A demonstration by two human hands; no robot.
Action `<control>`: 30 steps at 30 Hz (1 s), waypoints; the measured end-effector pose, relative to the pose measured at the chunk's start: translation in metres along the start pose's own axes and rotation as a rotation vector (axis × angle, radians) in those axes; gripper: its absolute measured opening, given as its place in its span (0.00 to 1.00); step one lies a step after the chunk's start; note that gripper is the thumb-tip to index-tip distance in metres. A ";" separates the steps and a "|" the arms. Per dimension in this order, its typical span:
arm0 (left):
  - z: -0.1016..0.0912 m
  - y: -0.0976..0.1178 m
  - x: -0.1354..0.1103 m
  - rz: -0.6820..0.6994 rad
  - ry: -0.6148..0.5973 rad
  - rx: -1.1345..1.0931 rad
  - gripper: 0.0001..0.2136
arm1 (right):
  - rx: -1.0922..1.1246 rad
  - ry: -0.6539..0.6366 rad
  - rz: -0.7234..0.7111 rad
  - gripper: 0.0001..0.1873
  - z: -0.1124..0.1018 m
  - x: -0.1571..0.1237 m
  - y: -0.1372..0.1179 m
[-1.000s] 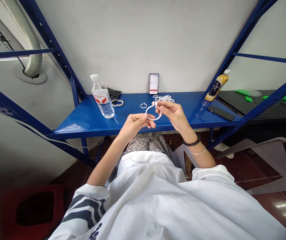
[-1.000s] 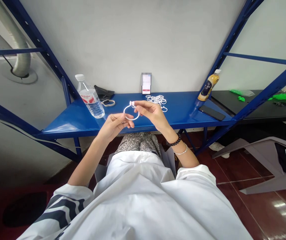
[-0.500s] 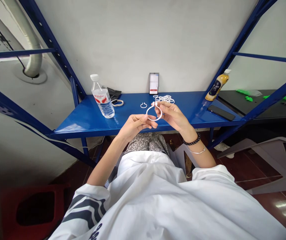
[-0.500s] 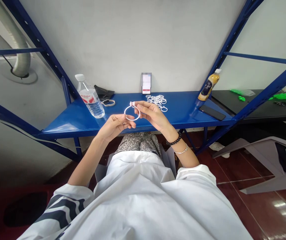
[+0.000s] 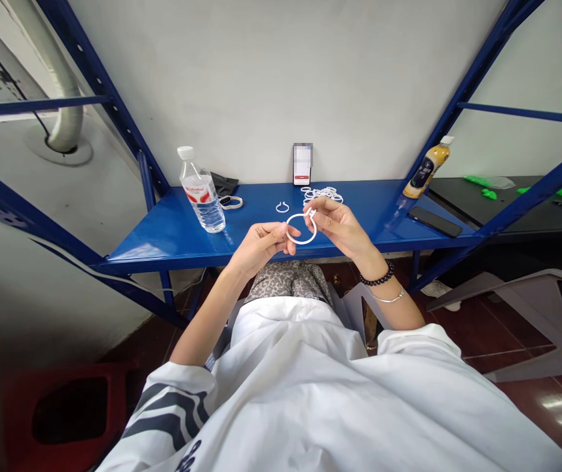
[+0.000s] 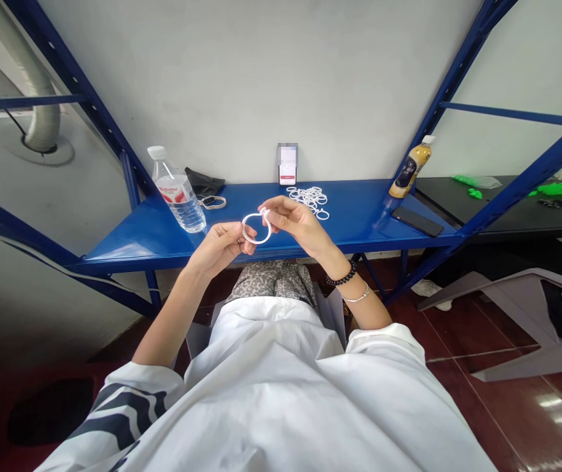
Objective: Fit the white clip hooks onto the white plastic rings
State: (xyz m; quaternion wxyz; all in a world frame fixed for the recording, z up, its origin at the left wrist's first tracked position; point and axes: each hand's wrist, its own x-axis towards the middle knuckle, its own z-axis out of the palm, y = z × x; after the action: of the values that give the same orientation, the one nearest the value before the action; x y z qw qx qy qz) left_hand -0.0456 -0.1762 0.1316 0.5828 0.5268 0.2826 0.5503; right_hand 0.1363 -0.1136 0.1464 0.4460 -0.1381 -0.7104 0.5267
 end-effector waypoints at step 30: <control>0.000 0.005 -0.010 0.692 0.272 0.842 0.23 | -0.705 0.192 -0.521 0.07 0.008 -0.011 -0.001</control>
State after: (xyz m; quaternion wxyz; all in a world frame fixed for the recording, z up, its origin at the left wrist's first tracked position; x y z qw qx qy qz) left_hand -0.0501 -0.1865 0.1338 0.0659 0.7003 0.3612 0.6121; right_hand 0.1363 -0.1263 0.1419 0.5535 -0.1464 -0.8128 0.1073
